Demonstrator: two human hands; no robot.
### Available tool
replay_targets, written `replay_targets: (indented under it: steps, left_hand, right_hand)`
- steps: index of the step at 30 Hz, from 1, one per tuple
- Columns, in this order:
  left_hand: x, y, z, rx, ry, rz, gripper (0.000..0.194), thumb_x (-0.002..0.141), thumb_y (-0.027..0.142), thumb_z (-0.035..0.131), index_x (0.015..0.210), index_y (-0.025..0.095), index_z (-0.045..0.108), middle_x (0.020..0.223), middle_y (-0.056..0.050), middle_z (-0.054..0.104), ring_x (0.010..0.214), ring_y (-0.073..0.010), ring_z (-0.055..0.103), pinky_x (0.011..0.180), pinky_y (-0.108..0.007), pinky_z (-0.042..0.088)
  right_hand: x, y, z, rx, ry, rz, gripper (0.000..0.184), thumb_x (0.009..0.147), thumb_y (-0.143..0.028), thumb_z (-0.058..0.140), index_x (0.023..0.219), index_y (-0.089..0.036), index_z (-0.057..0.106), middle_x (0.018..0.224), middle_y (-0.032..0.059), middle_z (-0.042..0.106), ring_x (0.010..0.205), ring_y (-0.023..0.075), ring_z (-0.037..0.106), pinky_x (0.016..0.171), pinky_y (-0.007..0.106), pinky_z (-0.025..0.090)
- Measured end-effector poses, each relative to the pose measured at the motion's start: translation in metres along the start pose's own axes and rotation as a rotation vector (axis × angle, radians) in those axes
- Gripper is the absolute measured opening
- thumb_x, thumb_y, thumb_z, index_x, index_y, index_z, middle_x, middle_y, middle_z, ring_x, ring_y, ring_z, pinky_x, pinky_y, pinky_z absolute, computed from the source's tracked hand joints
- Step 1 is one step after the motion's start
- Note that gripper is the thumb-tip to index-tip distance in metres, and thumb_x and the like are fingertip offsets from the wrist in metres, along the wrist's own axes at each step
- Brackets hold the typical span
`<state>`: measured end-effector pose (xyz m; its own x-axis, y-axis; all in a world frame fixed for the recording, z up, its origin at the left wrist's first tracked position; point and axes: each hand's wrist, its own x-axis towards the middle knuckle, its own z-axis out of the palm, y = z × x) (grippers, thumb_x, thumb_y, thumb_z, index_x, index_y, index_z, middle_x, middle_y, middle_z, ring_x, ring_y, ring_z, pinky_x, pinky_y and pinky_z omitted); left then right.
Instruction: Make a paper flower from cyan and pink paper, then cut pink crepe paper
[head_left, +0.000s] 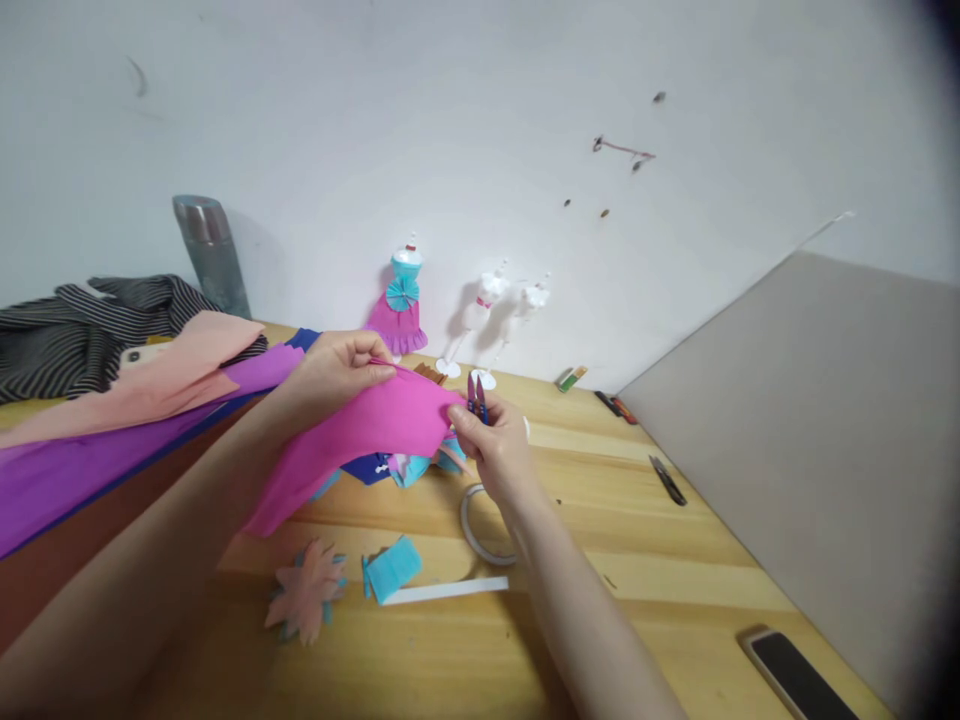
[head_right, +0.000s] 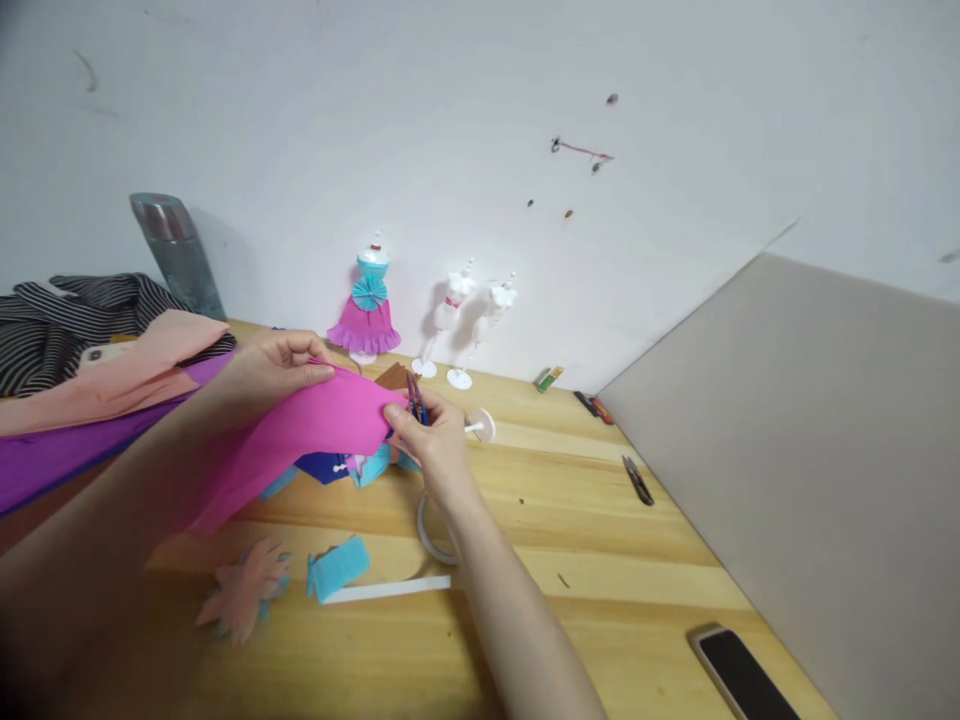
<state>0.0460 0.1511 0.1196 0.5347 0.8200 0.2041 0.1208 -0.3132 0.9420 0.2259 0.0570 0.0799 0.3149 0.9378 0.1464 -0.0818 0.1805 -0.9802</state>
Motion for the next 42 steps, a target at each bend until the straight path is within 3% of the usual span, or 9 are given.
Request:
replay_targets:
  steps: [5,10,16,23,26,28,31,35,42]
  left_hand:
    - [-0.001,0.000,0.004,0.015,0.002,-0.006,0.018,0.067,0.031,0.065,0.069,0.015,0.056,0.058,0.003,0.059,0.051,-0.0084,0.048,0.050,-0.019,0.033]
    - [-0.003,0.006,0.004,0.028,0.018,-0.047,0.017,0.067,0.030,0.065,0.071,0.016,0.056,0.053,0.005,0.056,0.045,-0.0075,0.043,0.046,-0.018,0.028]
    - [-0.005,0.005,0.000,-0.102,0.003,-0.086,0.020,0.069,0.032,0.068,0.075,0.017,0.055,0.057,0.003,0.060,0.046,-0.0095,0.049,0.045,-0.019,0.033]
    - [-0.005,0.008,-0.003,-0.111,-0.011,-0.126,0.020,0.067,0.029,0.070,0.074,0.017,0.055,0.053,0.003,0.059,0.043,-0.0099,0.050,0.041,-0.019,0.033]
    - [-0.006,0.010,-0.004,-0.099,0.003,-0.127,0.021,0.067,0.029,0.070,0.074,0.016,0.056,0.053,0.003,0.059,0.043,-0.0095,0.050,0.041,-0.018,0.033]
    - [-0.006,0.010,-0.005,-0.086,0.022,-0.122,0.020,0.066,0.029,0.071,0.073,0.017,0.056,0.053,0.003,0.059,0.043,-0.0099,0.051,0.041,-0.018,0.032]
    - [-0.006,0.010,-0.006,-0.062,0.022,-0.107,0.019,0.064,0.029,0.071,0.070,0.018,0.056,0.051,0.003,0.058,0.044,-0.0107,0.051,0.040,-0.019,0.032]
    - [-0.007,0.015,-0.005,-0.044,0.017,-0.089,0.019,0.062,0.029,0.071,0.068,0.018,0.056,0.051,0.002,0.058,0.047,-0.0117,0.053,0.041,-0.019,0.032]
    - [-0.009,0.018,-0.003,-0.033,0.017,-0.084,0.021,0.061,0.031,0.071,0.066,0.018,0.056,0.052,0.001,0.059,0.046,-0.0106,0.050,0.042,-0.019,0.030]
  right_hand:
    - [0.000,0.001,0.005,0.019,0.074,0.027,0.034,0.055,-0.038,0.079,0.054,-0.018,0.052,0.042,-0.0099,0.034,0.037,0.0034,0.025,0.036,0.020,0.025]
    - [0.001,-0.002,0.001,-0.005,0.081,0.006,0.030,0.059,-0.038,0.076,0.056,-0.019,0.053,0.040,-0.0092,0.035,0.034,0.0040,0.025,0.033,0.020,0.023]
    - [0.000,-0.002,0.001,-0.057,0.032,0.009,0.030,0.057,-0.036,0.078,0.058,-0.018,0.054,0.045,-0.0079,0.042,0.038,0.0044,0.030,0.036,0.020,0.028]
    - [-0.001,-0.009,-0.003,-0.078,0.014,-0.013,0.033,0.059,-0.039,0.076,0.053,-0.019,0.051,0.042,-0.0080,0.038,0.036,0.0057,0.029,0.037,0.022,0.027]
    - [-0.001,-0.018,-0.018,-0.218,-0.044,-0.076,0.029,0.068,-0.043,0.071,0.063,-0.017,0.062,0.050,-0.0040,0.048,0.041,0.0069,0.034,0.040,0.023,0.029]
    - [-0.002,-0.028,-0.030,-0.363,-0.118,-0.112,0.034,0.076,-0.048,0.064,0.079,-0.015,0.070,0.058,-0.0007,0.053,0.048,0.0100,0.043,0.045,0.024,0.033]
    - [-0.006,-0.044,-0.044,-0.572,-0.177,-0.184,0.038,0.081,-0.050,0.058,0.084,-0.015,0.073,0.065,0.0032,0.060,0.061,0.0152,0.051,0.053,0.027,0.038]
    - [-0.011,-0.056,-0.049,-0.810,-0.256,-0.230,0.037,0.087,-0.045,0.051,0.073,-0.016,0.070,0.067,0.0042,0.062,0.065,0.0171,0.053,0.059,0.028,0.038]
    - [-0.012,-0.056,-0.045,-0.906,-0.340,-0.230,0.037,0.090,-0.039,0.047,0.064,-0.017,0.060,0.059,-0.0003,0.051,0.056,0.0125,0.043,0.053,0.026,0.031]
